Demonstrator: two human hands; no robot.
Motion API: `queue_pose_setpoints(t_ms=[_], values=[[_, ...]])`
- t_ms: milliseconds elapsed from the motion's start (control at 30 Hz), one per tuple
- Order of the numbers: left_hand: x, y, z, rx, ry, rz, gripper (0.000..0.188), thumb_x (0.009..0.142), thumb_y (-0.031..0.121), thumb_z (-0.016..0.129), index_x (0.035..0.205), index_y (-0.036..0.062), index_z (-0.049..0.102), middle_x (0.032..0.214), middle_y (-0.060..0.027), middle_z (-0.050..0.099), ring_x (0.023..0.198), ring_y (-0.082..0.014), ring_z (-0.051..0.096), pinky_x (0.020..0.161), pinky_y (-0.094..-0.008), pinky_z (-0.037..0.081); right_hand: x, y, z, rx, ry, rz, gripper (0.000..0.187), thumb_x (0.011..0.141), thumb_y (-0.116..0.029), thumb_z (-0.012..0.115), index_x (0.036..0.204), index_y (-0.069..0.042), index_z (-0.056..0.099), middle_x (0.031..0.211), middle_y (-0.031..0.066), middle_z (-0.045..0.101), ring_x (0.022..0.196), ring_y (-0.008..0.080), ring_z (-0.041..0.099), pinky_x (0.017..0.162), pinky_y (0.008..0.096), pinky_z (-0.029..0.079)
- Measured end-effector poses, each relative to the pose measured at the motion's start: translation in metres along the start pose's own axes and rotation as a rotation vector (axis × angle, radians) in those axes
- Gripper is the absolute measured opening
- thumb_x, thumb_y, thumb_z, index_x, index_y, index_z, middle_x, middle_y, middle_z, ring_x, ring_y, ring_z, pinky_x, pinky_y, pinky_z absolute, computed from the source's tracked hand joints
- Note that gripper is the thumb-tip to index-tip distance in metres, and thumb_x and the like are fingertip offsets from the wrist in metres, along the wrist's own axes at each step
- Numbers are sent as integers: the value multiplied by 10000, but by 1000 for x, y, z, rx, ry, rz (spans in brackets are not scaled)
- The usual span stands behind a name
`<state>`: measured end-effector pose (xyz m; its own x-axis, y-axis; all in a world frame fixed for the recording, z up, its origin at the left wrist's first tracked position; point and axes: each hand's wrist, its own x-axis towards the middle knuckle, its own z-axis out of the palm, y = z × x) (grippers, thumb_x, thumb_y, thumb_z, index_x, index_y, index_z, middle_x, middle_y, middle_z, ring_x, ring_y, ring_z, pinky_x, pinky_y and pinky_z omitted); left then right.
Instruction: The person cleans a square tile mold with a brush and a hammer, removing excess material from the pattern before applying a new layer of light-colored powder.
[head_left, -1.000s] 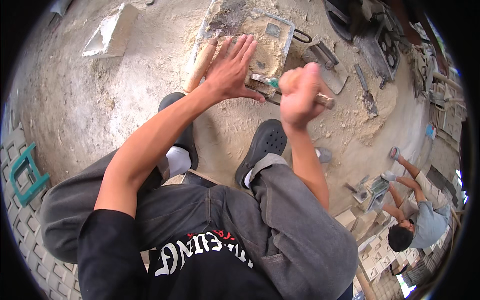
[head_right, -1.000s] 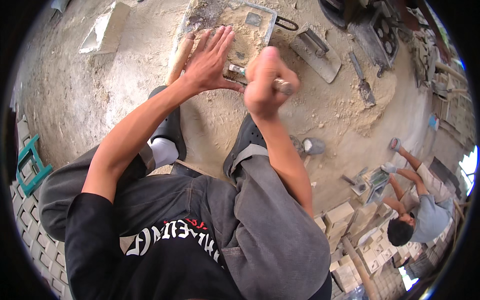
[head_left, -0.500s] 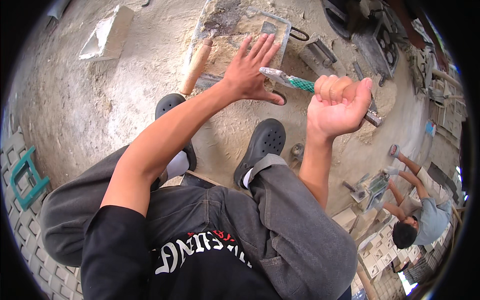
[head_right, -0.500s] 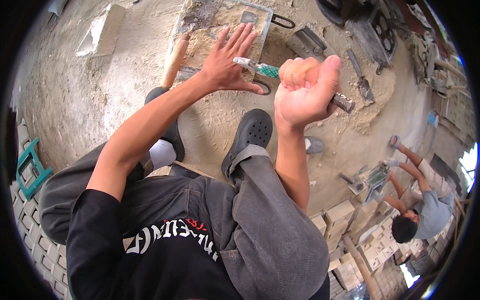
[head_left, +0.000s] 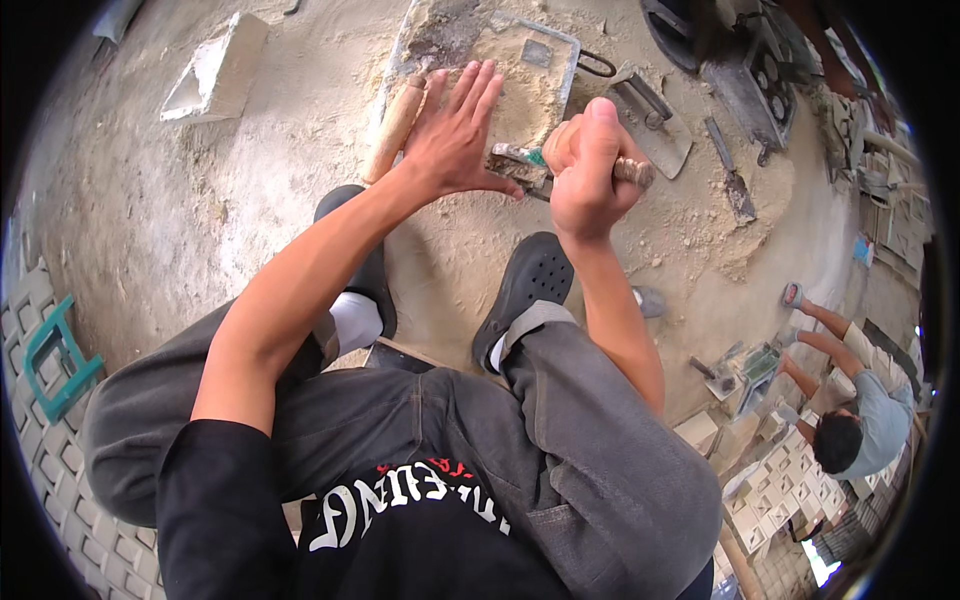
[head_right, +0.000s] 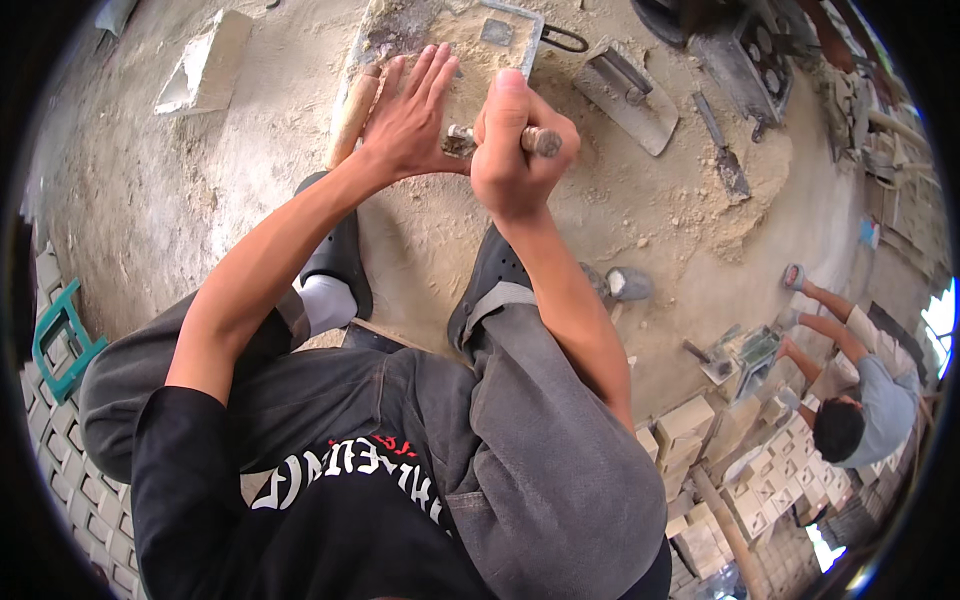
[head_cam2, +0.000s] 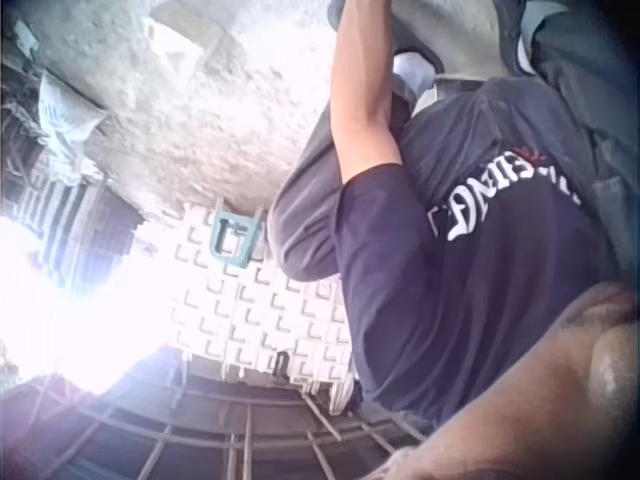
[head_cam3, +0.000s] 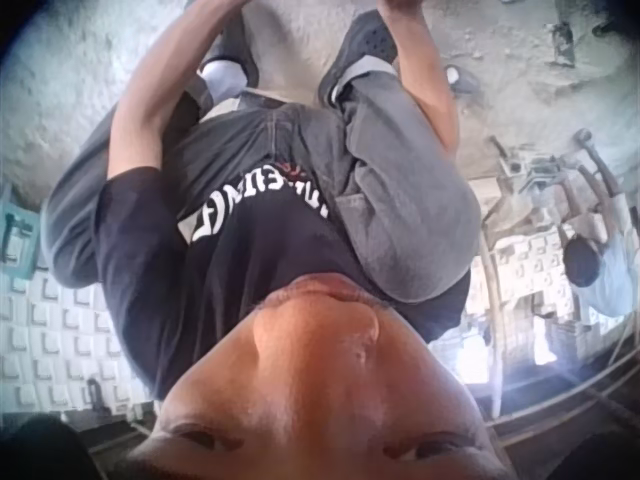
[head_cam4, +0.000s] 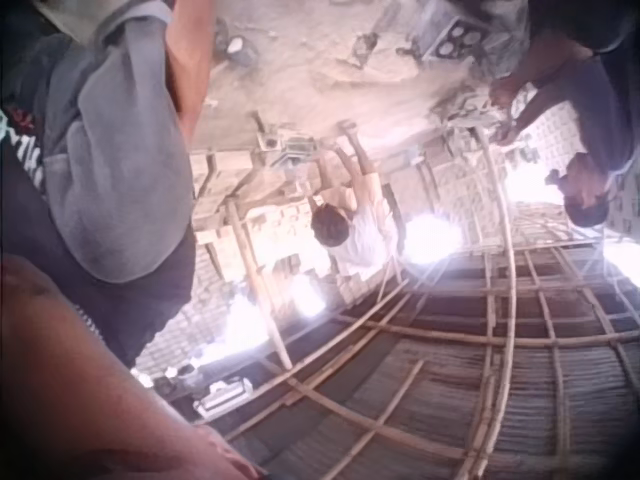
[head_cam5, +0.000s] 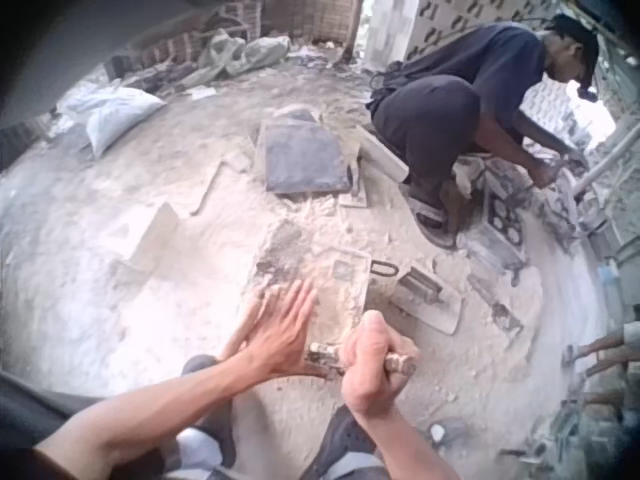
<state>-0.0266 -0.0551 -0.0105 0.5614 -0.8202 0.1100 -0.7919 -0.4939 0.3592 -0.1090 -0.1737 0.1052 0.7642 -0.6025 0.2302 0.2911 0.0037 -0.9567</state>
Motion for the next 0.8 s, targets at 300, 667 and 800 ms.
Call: queue_pose_setpoints(t_ms=[300, 667, 800], values=[[13, 6, -4, 190, -165, 102, 1348, 655, 986, 402, 1576, 28, 176, 1648, -165, 161, 1536, -295, 116, 1235, -505, 39, 22, -40, -30, 242, 210, 12, 535, 1063, -279, 396, 566, -125, 271, 461, -15, 257, 386, 107, 194, 409, 294, 194], [16, 15, 1, 147, -135, 282, 1054, 852, 818, 399, 1567, 60, 247, 1635, -83, 250, 1520, -249, 200, 1240, -460, 132, 15, -34, -53, 201, 307, 11, 541, 1058, -286, 402, 563, -126, 257, 457, -13, 253, 385, 110, 195, 412, 300, 203], [12, 11, 1, 120, -155, 319, 1024, 860, 793, 432, 1571, 80, 245, 1635, -72, 251, 1517, -243, 208, 1238, -466, 151, 22, -35, -43, 227, 262, 12, 546, 1049, -281, 436, 555, -115, 275, 454, -4, 279, 389, 110, 226, 413, 295, 212]])
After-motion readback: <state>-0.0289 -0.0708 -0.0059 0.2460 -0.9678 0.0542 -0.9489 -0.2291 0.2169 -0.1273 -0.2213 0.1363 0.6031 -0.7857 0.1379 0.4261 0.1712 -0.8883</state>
